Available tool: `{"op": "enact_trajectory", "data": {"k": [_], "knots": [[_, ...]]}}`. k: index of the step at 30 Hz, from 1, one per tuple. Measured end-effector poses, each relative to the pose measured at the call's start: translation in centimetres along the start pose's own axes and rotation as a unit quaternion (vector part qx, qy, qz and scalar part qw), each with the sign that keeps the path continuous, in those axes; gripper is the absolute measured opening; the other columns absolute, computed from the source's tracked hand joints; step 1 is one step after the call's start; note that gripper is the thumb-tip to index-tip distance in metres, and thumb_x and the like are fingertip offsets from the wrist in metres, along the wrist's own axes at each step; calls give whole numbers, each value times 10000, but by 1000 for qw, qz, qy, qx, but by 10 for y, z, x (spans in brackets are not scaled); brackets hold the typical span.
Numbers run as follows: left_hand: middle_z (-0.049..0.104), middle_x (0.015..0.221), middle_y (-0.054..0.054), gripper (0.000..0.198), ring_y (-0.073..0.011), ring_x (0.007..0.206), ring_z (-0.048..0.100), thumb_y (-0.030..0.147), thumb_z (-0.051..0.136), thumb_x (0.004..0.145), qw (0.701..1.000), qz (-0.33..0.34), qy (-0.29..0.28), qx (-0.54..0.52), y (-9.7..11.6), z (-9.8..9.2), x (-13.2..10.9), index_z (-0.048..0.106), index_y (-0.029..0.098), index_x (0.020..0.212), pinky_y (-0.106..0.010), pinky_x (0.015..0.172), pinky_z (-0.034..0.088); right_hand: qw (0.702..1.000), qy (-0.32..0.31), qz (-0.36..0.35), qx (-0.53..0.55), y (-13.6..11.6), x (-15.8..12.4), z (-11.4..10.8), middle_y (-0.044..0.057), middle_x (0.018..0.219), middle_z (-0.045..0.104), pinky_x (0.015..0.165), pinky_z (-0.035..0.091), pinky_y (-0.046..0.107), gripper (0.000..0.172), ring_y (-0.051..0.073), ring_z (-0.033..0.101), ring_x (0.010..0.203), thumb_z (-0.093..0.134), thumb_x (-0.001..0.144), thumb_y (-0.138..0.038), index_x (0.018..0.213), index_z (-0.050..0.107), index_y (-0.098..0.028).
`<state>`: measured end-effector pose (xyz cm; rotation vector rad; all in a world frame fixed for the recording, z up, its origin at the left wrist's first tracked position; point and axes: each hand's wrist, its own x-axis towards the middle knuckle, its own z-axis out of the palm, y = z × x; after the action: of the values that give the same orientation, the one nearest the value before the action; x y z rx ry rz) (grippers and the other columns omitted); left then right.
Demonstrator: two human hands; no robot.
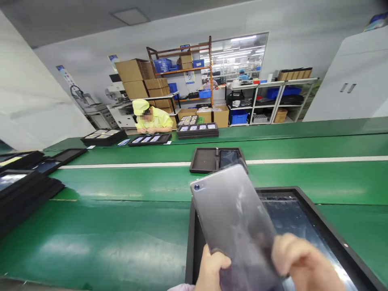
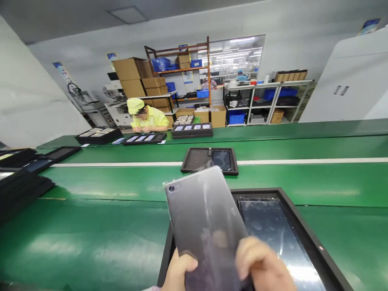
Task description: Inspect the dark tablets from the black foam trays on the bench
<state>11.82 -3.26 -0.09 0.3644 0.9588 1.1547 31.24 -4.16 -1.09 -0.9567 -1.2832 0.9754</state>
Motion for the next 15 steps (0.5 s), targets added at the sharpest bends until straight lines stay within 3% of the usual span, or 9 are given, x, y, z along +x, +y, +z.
{"op": "enact_trajectory", "data": {"k": [3, 5, 8, 11, 13, 15], "knots": [[643, 606, -22, 238, -202, 596, 576, 155, 550, 471, 995, 14, 70, -66, 2, 14, 2, 572, 159, 709, -335, 594, 445, 984, 126, 45, 118, 28, 5, -10, 42, 842, 600, 584, 495, 368, 361, 234, 568, 703, 403, 797, -653, 977, 567, -386], [649, 626, -28, 220, -198, 590, 577, 169, 559, 486, 993, 19, 74, -88, -2, 23, 2, 566, 159, 705, -351, 626, 453, 985, 86, 119, 87, 48, -2, 1, 35, 1041, 633, 708, 525, 420, 411, 274, 603, 910, 397, 800, -655, 1126, 504, -429], [673, 711, -45, 243, -246, 739, 622, 165, 567, 497, 994, 23, -8, -103, -9, 34, -2, 592, 157, 738, -378, 736, 459, 987, 34, 150, 54, 62, -21, 21, 78, 978, 686, 812, 513, 443, 527, 304, 614, 968, 449, 822, -589, 1256, 485, -293], [688, 954, -58, 377, -282, 1030, 576, 127, 596, 574, 993, 70, -96, -27, -4, 34, -8, 622, 177, 947, -372, 875, 420, 985, 48, 164, 37, 52, -27, 20, 87, 940, 705, 838, 518, 461, 541, 315, 625, 966, 497, 837, -495, 1289, 479, -198], [625, 1163, -48, 526, -263, 1172, 491, 116, 620, 629, 988, 134, -65, 31, 6, 22, -8, 553, 218, 1140, -349, 938, 382, 988, 66, 128, -48, 41, -21, 12, 86, 973, 701, 837, 527, 479, 499, 342, 622, 979, 525, 824, -430, 1257, 524, -182], [553, 1274, -47, 621, -256, 1240, 427, 152, 645, 654, 977, 205, 25, 56, 19, 2, -5, 465, 239, 1241, -336, 971, 360, 982, 15, 19, -187, 35, -14, 8, 81, 1120, 655, 918, 489, 485, 437, 355, 565, 1087, 490, 830, -324, 1244, 550, -195]]}}
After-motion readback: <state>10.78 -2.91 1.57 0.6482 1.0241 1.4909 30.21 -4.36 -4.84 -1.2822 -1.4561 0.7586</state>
